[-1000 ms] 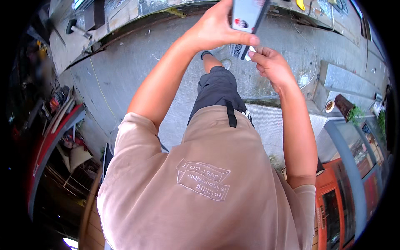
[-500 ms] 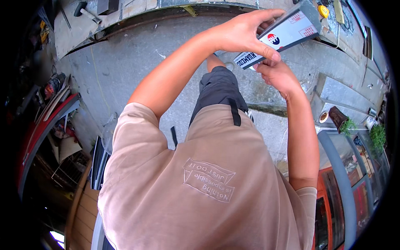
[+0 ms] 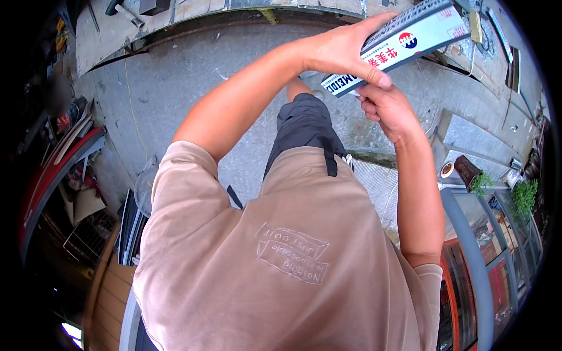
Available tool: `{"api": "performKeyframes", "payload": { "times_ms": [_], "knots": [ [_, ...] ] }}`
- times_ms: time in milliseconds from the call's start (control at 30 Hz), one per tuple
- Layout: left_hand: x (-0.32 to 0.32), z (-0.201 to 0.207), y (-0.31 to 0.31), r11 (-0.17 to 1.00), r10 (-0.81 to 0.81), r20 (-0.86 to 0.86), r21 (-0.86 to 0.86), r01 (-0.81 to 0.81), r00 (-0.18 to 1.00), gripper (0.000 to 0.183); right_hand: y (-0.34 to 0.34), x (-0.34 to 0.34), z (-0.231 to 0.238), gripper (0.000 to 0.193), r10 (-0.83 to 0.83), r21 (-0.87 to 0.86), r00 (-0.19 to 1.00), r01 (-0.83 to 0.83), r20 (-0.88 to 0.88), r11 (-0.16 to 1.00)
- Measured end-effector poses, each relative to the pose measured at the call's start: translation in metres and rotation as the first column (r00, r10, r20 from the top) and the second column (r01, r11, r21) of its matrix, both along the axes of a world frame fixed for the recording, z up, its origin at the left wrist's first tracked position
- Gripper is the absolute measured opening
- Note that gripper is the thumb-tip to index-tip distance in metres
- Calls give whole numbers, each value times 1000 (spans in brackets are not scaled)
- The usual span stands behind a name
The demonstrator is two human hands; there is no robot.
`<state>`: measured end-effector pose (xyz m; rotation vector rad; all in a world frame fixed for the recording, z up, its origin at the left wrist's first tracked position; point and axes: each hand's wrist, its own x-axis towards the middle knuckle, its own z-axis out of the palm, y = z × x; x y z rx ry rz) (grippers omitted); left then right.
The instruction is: The person peels protective film from metal profiles by hand and cuts the film using a utility knife.
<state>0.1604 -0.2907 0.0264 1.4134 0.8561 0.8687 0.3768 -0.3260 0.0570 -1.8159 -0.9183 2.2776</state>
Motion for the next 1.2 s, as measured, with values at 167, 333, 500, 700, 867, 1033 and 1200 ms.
{"api": "performKeyframes", "payload": {
  "times_ms": [167,333,500,700,867,1033,1200],
  "knots": [
    [-13,5,5,997,-78,-138,6,80,987,137,-8,12,21,14,-118,-56,989,114,-86,992],
    [-60,-22,-19,983,-145,-172,-138,122,974,138,9,106,49,11,-461,-136,844,440,-275,888],
    [-131,-35,-59,956,-89,-321,-295,-10,943,125,11,321,73,5,-767,19,387,898,-511,440],
    [-249,15,-118,676,437,288,-730,-100,852,93,-120,552,82,23,-875,665,443,597,192,448],
    [-213,57,-94,795,373,552,-605,50,746,112,-215,529,-22,42,-146,279,281,-522,948,806],
    [-178,75,-54,809,383,639,-580,92,667,105,-199,435,-80,44,-87,237,323,-464,942,854],
    [-183,65,-3,826,320,633,-551,119,705,108,-128,385,-73,45,-196,347,352,-441,915,827]
  ]
}}
